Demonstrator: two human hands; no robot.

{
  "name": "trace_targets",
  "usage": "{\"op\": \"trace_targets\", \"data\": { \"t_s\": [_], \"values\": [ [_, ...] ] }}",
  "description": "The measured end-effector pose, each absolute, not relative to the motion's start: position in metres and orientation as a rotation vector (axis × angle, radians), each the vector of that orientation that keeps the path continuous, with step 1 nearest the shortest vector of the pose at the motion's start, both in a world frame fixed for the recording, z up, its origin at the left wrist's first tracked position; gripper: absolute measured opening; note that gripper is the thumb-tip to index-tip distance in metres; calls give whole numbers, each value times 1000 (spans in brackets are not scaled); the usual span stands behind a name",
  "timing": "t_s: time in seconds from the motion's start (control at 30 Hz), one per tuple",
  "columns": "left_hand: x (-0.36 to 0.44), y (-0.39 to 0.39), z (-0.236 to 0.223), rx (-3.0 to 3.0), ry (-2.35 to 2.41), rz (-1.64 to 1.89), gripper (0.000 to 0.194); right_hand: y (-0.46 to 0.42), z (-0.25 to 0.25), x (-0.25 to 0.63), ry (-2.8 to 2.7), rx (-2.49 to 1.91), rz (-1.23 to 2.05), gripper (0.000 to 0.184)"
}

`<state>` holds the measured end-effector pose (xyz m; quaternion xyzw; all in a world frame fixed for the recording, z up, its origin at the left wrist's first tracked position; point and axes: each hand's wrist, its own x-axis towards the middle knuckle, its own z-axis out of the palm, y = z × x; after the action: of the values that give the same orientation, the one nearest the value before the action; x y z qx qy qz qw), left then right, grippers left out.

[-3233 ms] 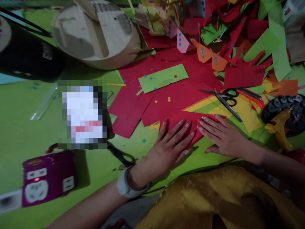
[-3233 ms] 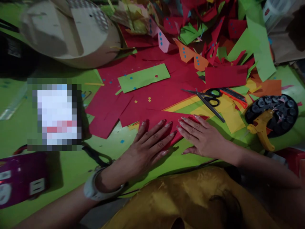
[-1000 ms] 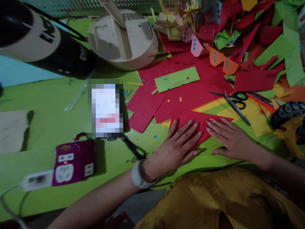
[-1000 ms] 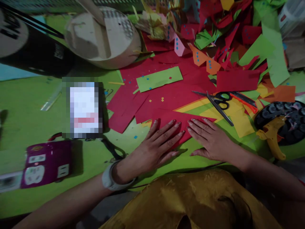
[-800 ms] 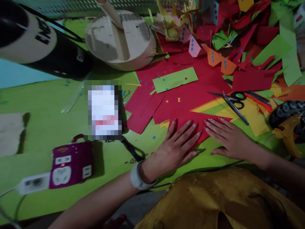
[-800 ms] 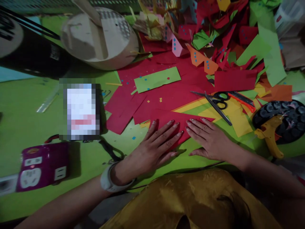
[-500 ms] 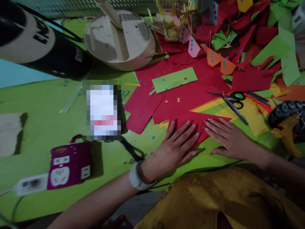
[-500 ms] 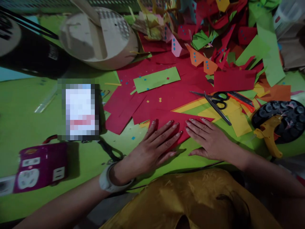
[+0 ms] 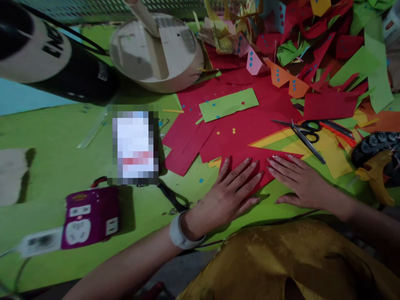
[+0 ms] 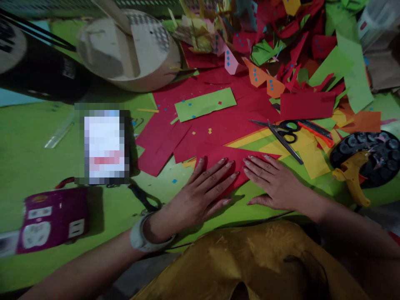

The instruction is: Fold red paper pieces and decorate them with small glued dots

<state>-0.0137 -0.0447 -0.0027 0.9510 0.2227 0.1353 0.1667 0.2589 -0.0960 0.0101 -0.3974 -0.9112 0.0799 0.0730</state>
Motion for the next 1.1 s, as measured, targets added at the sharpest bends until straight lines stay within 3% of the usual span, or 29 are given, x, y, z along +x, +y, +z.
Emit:
{"op": "trace_targets", "data": {
  "t_s": [1.1],
  "values": [
    [-21,-45,-10,2794,515,340,76,-94,6,252,-2754,-1287,353,76]
  ]
}}
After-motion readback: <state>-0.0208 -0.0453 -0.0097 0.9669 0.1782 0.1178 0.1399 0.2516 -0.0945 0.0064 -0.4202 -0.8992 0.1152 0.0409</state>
